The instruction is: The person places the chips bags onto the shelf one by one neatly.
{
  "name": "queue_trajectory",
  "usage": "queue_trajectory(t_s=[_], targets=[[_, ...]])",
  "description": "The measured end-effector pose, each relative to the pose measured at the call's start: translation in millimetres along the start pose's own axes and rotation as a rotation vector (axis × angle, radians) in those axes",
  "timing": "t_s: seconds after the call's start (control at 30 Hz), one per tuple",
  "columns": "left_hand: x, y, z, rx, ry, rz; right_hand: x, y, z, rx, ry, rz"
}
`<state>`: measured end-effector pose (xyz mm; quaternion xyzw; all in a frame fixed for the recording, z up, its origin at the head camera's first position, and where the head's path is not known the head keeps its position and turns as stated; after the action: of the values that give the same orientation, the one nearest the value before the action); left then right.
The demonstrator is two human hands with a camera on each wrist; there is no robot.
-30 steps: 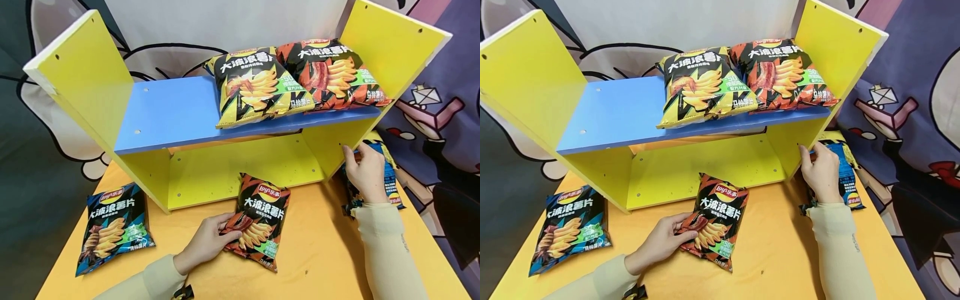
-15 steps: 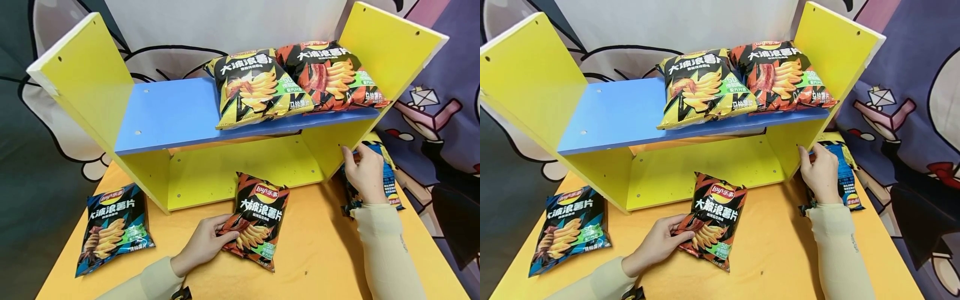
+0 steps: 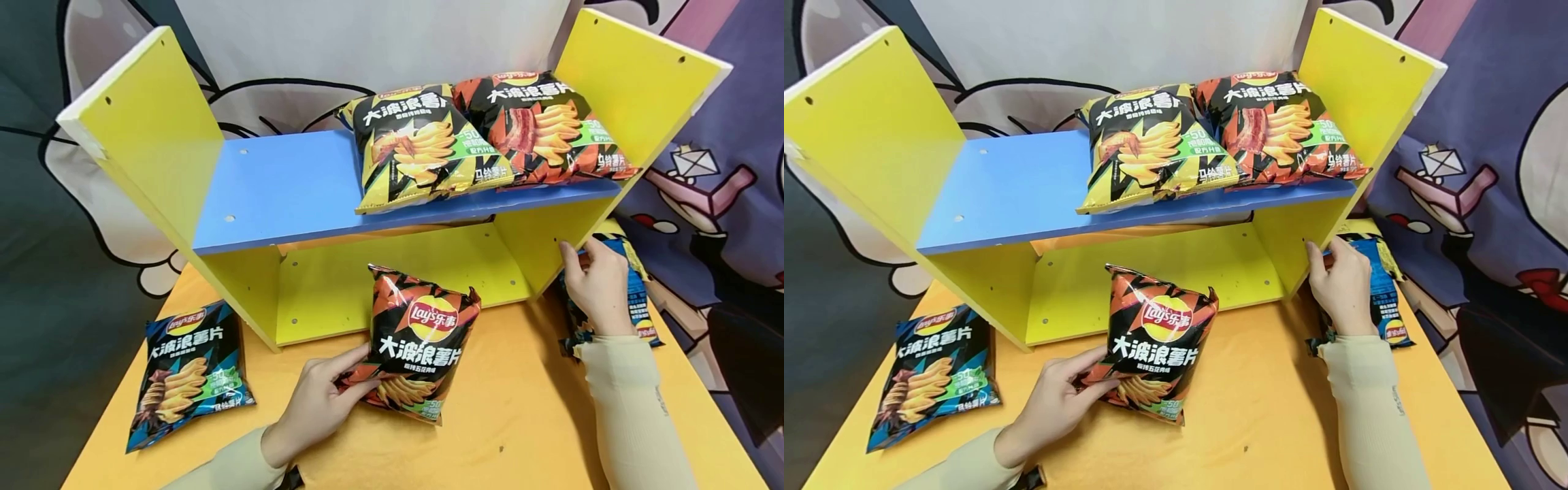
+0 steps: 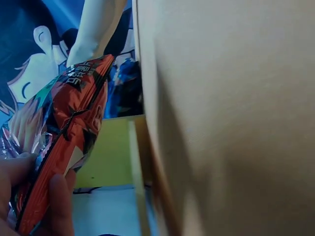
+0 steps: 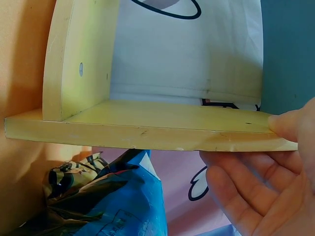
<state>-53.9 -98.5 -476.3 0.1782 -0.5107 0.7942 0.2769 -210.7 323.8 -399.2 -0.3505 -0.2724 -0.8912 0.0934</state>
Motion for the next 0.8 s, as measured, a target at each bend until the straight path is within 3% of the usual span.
queue_trajectory(t_s=[0.23, 0.53, 0.8], targets=[[4.4, -15.9, 15.8, -0.006, -0.094, -0.189, 0, -2, 0, -0.002, -0.003, -0.001], [16.3, -27.8, 35.9, 0.016, -0.289, -0.461, -1, -1, 0, -0.017, -0.006, -0.006], [26.9, -43.0, 48.4, -0.021, -0.419, -0.6, -1, 0, 0, -0.013, -0.01, 0.006]])
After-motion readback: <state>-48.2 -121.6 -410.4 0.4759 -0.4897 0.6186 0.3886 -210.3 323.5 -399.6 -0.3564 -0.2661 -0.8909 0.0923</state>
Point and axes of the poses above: each hand's wrist, its own x-axis towards the middle knuckle, its own z-axis out of the back of the hand, y = z × x, the point moved 2 cm from there along x, towards the middle knuckle, and after that the axes turned 2 degrees about -z, right-handed, at the moved point
